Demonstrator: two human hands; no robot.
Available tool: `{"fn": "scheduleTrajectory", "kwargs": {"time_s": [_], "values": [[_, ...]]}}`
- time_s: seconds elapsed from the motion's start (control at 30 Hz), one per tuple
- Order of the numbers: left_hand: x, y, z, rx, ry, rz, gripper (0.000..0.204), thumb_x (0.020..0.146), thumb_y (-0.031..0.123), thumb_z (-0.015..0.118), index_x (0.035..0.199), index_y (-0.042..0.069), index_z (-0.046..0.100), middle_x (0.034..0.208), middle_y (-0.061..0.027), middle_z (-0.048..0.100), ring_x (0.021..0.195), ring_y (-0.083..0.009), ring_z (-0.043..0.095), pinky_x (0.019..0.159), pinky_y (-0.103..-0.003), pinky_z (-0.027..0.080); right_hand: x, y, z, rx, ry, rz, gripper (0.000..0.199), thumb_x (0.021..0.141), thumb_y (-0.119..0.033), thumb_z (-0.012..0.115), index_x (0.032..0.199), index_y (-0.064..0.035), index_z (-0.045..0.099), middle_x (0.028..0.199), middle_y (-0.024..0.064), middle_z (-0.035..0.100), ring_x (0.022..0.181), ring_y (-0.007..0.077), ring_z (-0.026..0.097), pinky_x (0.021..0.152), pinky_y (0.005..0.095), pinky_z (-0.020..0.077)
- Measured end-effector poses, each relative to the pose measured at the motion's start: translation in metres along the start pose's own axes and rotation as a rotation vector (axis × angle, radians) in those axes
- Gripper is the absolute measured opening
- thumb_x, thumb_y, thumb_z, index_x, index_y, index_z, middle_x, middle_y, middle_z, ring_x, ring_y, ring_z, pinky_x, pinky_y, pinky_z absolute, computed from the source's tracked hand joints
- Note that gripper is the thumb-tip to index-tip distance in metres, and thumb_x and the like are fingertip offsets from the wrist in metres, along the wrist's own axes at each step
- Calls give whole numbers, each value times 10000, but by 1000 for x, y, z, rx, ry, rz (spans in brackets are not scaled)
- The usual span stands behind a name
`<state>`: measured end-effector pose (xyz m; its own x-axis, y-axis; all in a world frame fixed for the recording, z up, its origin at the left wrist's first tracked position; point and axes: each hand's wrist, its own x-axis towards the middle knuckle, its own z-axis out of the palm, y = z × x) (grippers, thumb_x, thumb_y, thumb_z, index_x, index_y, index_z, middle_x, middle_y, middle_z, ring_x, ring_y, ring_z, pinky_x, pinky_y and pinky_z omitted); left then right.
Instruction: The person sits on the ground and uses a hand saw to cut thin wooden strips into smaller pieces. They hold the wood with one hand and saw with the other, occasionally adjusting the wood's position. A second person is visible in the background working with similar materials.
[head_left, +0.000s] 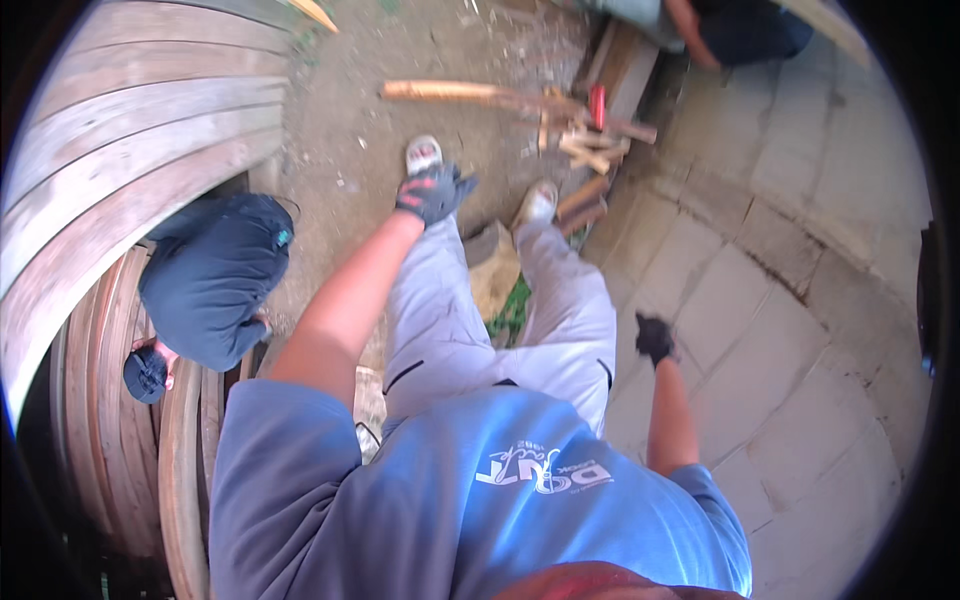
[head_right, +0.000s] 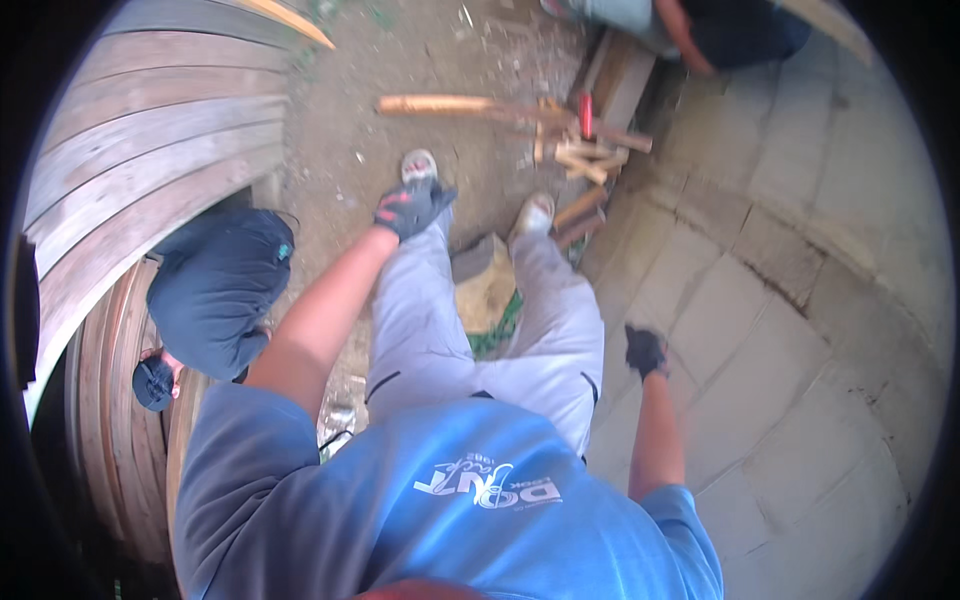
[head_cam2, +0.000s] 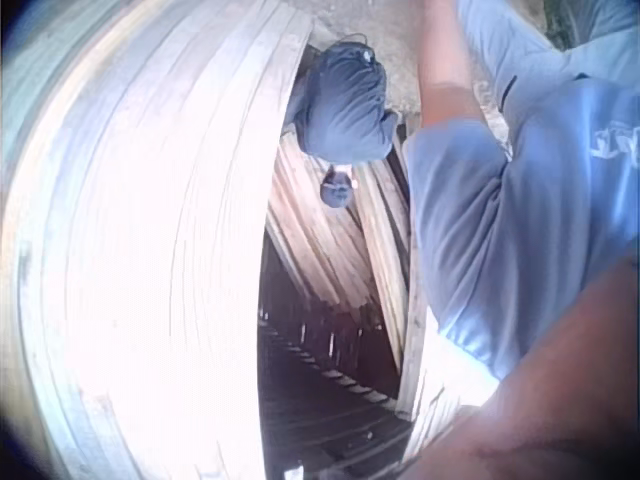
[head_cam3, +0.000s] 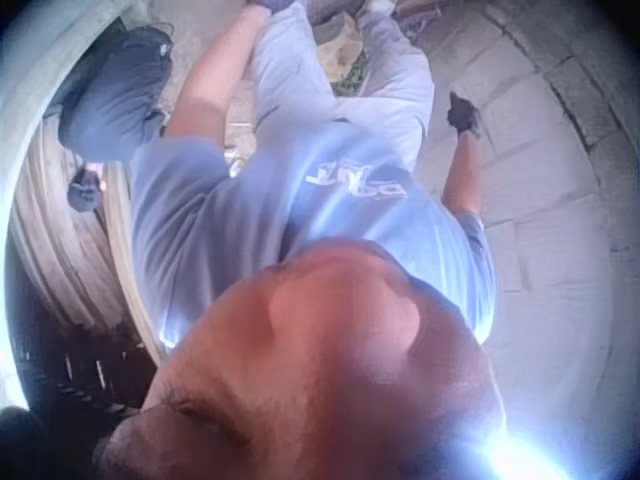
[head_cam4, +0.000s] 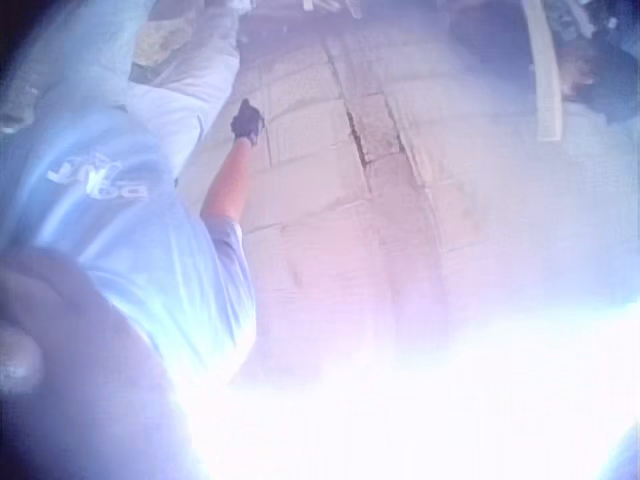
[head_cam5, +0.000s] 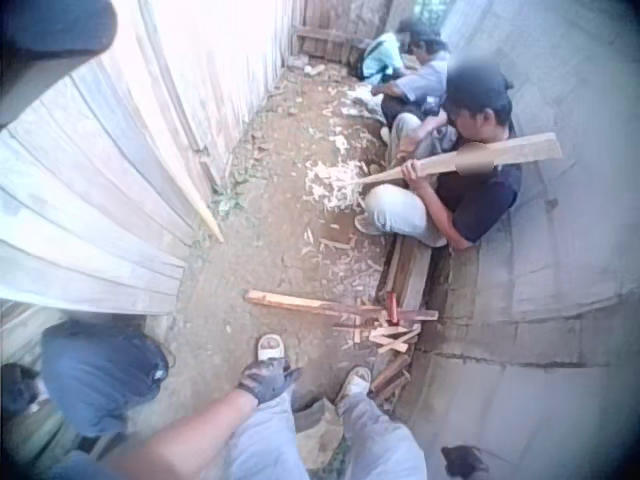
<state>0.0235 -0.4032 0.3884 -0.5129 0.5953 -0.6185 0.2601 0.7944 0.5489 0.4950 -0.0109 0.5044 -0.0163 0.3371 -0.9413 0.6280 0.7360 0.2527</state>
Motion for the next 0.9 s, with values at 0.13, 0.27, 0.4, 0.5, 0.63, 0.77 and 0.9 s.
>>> {"fn": "scheduleTrajectory", "kwargs": {"time_s": [0.13,0.27,0.4,0.5,0.63,0.77,0.9], "values": [[-116,-21,-99,29,44,-134,624,1019,620,517,1227,88,769,1293,-228,729,1205,-384,709,1051,-495,537,-64,57,70,-307,-117,-240,677,1000,-385,669,1622,-216,460,1200,157,777,947,305,781,820,461,626],[-202,-109,-112,98,-10,-494,707,993,646,549,1338,56,733,1383,-232,700,1291,-386,677,1100,-494,517,-59,1,-36,12,56,-150,646,971,-417,691,1560,-205,532,1253,151,761,1031,308,761,880,461,609],[-279,-209,-74,49,320,-880,739,941,658,610,1313,32,734,1385,-237,699,1294,-405,666,1098,-485,521,-43,-50,-156,-157,213,-359,622,942,-448,714,1498,-193,603,1307,146,744,1115,311,742,939,462,592],[-371,-213,-36,-263,838,-889,571,916,583,688,1219,108,785,1249,-185,768,1158,-385,735,982,-499,572,-24,-83,-239,-754,360,-639,609,920,-472,731,1451,-184,656,1347,141,732,1178,314,727,984,462,580],[-494,-132,48,-662,687,-1041,552,995,555,598,965,51,820,945,-140,819,866,-316,797,829,-469,607,-66,-190,-334,-219,367,-608,312,908,-333,726,1127,-116,775,1134,161,786,1006,336,772,839,475,611],[-572,-59,160,-1019,664,-1157,565,1005,539,583,1008,28,823,953,-114,825,872,-248,802,837,-451,599,-103,-294,-430,-1328,815,-1079,296,845,-302,761,1040,-79,759,975,169,779,894,379,760,755,490,607],[-617,26,349,-1132,624,-1508,476,996,501,602,1074,83,815,1023,-84,816,920,-263,784,895,-478,584,-164,-414,-428,-294,295,-819,469,1084,-471,579,885,-55,669,595,97,592,398,209,542,352,344,435]]}}
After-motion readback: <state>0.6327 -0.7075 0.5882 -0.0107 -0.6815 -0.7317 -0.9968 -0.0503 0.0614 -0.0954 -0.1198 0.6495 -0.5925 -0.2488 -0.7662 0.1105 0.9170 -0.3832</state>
